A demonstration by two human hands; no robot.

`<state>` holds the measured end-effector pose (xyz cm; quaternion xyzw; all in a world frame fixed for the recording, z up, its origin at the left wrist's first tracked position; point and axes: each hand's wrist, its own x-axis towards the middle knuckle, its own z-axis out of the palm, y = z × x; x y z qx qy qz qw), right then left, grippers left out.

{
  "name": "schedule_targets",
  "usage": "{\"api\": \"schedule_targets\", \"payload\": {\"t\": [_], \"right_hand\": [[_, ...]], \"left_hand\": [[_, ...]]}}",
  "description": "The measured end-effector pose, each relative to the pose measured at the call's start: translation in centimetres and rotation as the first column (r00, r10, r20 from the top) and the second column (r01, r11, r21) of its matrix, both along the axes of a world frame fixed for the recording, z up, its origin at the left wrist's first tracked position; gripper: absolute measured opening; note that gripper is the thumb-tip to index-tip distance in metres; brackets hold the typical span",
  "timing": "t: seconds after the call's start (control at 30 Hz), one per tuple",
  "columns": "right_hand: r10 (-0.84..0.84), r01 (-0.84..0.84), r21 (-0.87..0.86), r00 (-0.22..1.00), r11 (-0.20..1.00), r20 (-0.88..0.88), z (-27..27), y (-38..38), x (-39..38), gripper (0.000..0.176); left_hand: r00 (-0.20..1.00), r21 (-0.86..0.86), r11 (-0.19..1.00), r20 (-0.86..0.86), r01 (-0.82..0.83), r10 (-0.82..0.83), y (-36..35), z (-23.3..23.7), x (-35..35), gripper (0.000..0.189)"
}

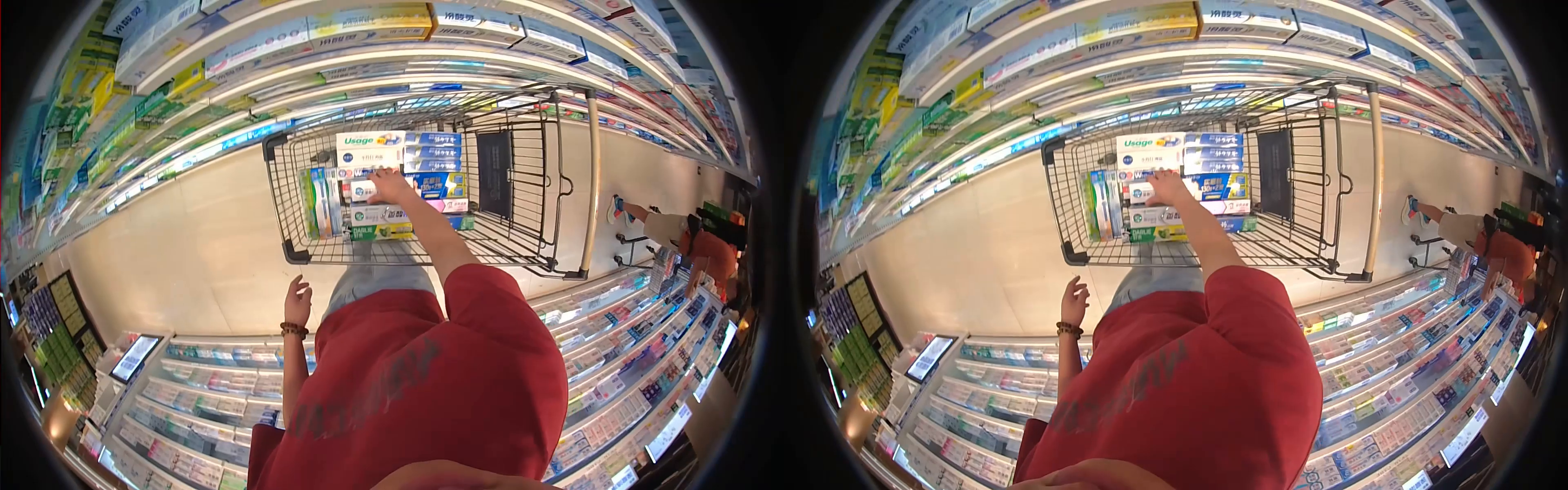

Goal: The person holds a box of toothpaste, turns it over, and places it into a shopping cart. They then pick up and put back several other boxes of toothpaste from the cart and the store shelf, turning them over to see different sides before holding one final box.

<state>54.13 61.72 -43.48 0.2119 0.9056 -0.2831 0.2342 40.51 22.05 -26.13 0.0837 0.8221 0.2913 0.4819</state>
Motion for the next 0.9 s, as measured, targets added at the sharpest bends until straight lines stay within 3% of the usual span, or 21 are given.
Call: {"api": "schedule_targets", "payload": {"t": [0.07, 0.17, 0.27, 0.3, 0.37, 0.4, 0.5, 0.53, 0.63, 0.73, 0.83, 0.9], "right_hand": [[-0.015, 0.02, 0.1, 0.999, 0.995, -0.047, 1.5, -0.3, 0.3, 0.094], [-0.187, 0.212, 0.125, 0.965, 0.969, -0.184, 3.3, -0.8, 0.6, 0.087], [-0.297, 0.404, 0.171, 0.847, 0.899, -0.44, 7.8, -0.7, 2.5, 0.074], [-0.319, 0.467, 0.171, 0.786, 0.867, -0.53, 9.7, -0.2, 3.7, 0.071], [-0.368, 0.611, 0.203, 0.674, 0.765, -0.641, 15.1, 0.8, 7.0, 0.065], [-0.392, 0.686, 0.24, 0.627, 0.687, -0.674, 18.8, 2.1, 9.0, 0.062], [-0.402, 0.887, 0.401, 0.461, 0.228, -0.791, 26.3, 4.9, 16.9, 0.047], [-0.343, 0.867, 0.495, 0.481, 0.049, -0.807, 27.4, 6.1, 20.4, 0.045], [-0.395, 0.715, 0.623, 0.498, -0.317, -0.772, 30.4, 7.8, 29.1, 0.048], [-0.801, 0.665, 0.719, 0.308, -0.204, -0.512, 28.2, 7.9, 35.6, 0.046], [-0.826, 0.692, 0.717, 0.354, -0.084, -0.438, 25.3, 7.6, 39.8, 0.039], [-0.778, 0.679, 0.729, 0.413, -0.084, -0.474, 24.8, 7.9, 40.9, 0.035]], "left_hand": [[0.999, -0.042, 0.999, -0.037, 0.025, -0.026, 1.0, 0.3, -0.3, 0.055], [0.931, -0.022, 0.998, -0.358, 0.067, -0.07, 2.2, -0.7, -0.8, 0.066], [0.625, -0.141, 0.962, -0.736, 0.233, -0.259, 3.9, -1.6, -1.6, 0.077], [0.621, -0.167, 0.955, -0.729, 0.247, -0.288, 4.4, -1.6, -1.9, 0.079], [0.836, -0.147, 0.955, -0.461, 0.258, -0.297, 4.7, -2.5, -3.1, 0.075], [0.906, -0.136, 0.956, -0.308, 0.262, -0.292, 5.2, -2.9, -4.0, 0.074], [0.909, -0.14, 0.964, -0.326, 0.227, -0.261, 5.2, -4.1, -5.3, 0.055], [0.91, -0.178, 0.955, -0.304, 0.236, -0.281, 5.8, -4.0, -5.6, 0.05], [0.903, -0.195, 0.948, -0.305, 0.251, -0.302, 6.4, -4.3, -6.5, 0.043], [0.88, -0.294, 0.914, -0.303, 0.278, -0.365, 7.3, -3.9, -6.6, 0.039], [0.864, -0.359, 0.88, -0.28, 0.31, -0.418, 8.1, -3.7, -6.4, 0.039], [0.874, -0.369, 0.881, -0.267, 0.297, -0.406, 8.3, -4.0, -6.3, 0.039]]}}
